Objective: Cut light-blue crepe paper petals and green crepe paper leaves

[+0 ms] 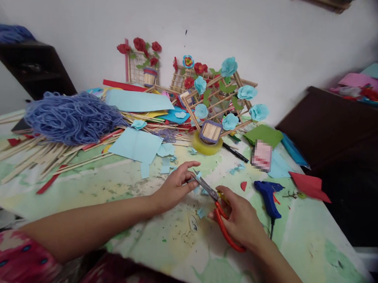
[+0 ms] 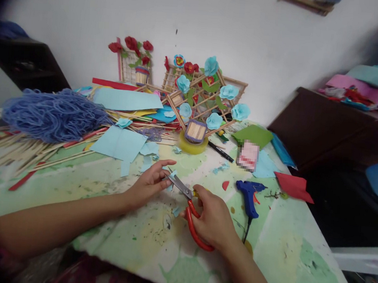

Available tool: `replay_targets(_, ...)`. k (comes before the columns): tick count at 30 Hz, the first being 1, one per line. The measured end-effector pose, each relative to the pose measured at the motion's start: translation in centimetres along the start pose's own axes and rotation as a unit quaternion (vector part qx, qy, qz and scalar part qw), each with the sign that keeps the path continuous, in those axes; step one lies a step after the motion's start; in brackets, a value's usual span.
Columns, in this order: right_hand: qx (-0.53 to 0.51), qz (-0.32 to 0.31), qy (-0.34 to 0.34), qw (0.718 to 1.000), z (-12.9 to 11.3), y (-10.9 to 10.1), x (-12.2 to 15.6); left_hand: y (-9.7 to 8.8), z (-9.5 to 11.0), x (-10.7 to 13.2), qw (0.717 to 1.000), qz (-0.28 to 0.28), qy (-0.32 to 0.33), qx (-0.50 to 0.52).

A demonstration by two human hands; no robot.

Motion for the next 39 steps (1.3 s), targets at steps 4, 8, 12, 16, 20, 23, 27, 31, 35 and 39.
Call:
replay_targets(4,-0.004,-0.008,0.006,1.0,-0.1,0.0,0.0,0.0,0.0,-0.1,1.0,-0.005,-0.003,-0.01)
replay_targets(8,-0.006,-0.009,0.014,1.0,-0.1,0.0,0.0,-0.2,-0.1,-0.2,1.0,-0.016,-0.004,-0.021)
replay_targets(12,-0.001,-0.007,0.014,1.0,0.0,0.0,0.0,-0.3,-0.2,-0.2,0.999,-0.021,0.001,-0.029)
replay_targets(16,-0.008,-0.014,0.009,1.0,0.0,0.1,0.0,-0.3,-0.2,-0.3,0.999,-0.022,0.006,-0.028)
replay_targets(20,-0.008,-0.012,0.011,1.0,0.0,0.2,0.1,-0.3,0.0,-0.3,0.999,-0.02,0.001,-0.025)
replay_targets(23,-0.007,-0.015,0.017,1.0,0.0,0.2,0.1,-0.3,0.2,-0.3,0.999,-0.02,-0.001,-0.026)
replay_targets(27,-0.01,-0.016,0.016,1.0,0.1,0.2,0.1,-0.3,0.2,-0.3,0.999,-0.021,-0.001,-0.026)
replay_targets(31,-0.012,-0.017,0.014,1.0,0.0,0.0,0.0,-0.2,0.3,-0.3,1.0,-0.029,-0.005,-0.01)
replay_targets(35,-0.019,-0.024,0.011,0.999,-0.1,-0.1,0.1,-0.2,0.6,-0.2,0.999,-0.033,-0.009,0.021)
replay_targets(39,-0.029,-0.029,0.008,0.999,-0.2,-0.1,0.1,-0.1,0.9,-0.2,0.999,-0.034,-0.01,0.028)
Point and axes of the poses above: each hand's wrist, its own x-axis away from the middle knuckle, its own y-axis out of the palm, z = x × y, the point moved 3 cm from there along -x, towards the middle knuckle, and after that the axes turned 1 degree about y, right-handed, at the moved point
